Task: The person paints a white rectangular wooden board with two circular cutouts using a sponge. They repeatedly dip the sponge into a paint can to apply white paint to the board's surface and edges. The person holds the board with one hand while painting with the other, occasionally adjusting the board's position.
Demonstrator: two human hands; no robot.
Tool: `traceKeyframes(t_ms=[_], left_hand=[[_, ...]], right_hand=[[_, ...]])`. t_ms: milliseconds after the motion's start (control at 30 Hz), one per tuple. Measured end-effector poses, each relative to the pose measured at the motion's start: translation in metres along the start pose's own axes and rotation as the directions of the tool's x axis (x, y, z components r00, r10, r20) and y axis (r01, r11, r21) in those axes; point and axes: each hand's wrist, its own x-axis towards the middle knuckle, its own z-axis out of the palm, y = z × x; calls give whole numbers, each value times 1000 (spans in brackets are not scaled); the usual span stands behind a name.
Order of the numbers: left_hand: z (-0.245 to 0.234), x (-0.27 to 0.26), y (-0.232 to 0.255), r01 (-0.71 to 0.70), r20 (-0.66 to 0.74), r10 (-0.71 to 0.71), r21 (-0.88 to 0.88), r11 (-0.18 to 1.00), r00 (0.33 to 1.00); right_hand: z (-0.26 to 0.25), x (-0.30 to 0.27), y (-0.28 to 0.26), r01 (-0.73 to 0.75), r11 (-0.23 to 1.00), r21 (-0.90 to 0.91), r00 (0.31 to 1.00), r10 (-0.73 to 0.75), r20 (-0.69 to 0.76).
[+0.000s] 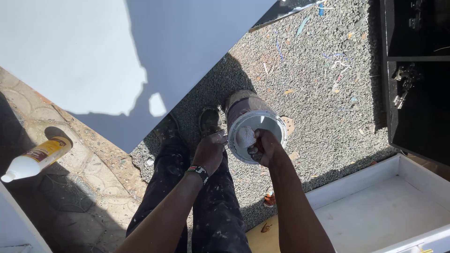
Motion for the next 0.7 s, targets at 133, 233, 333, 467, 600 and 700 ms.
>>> traceKeyframes(t_ms=[133,233,333,467,600,700], left_hand=[[1,17,-30,72,60,-65,-126,989,996],[2,19,-46,98,47,-92,-141,985,995],[-1,14,-56,-37,104,-1,369,929,995],[-21,-65,143,-110,317,-132,642,759,939],[-90,-120,278,-152,672,-183,407,900,718],[-160,-132,363,-224,541,23,309,924,841]], right_hand=[[13,-16,-5,22,1000,22,999,-22,24],[44,-85,-21,73,994,78,989,-82,120],[45,-145,-34,202,968,146,970,-219,110],[-8,-181,-61,365,900,237,872,-420,251],[-17,-231,-105,482,788,382,687,-611,394],[118,-324,-132,558,696,452,470,-713,520]])
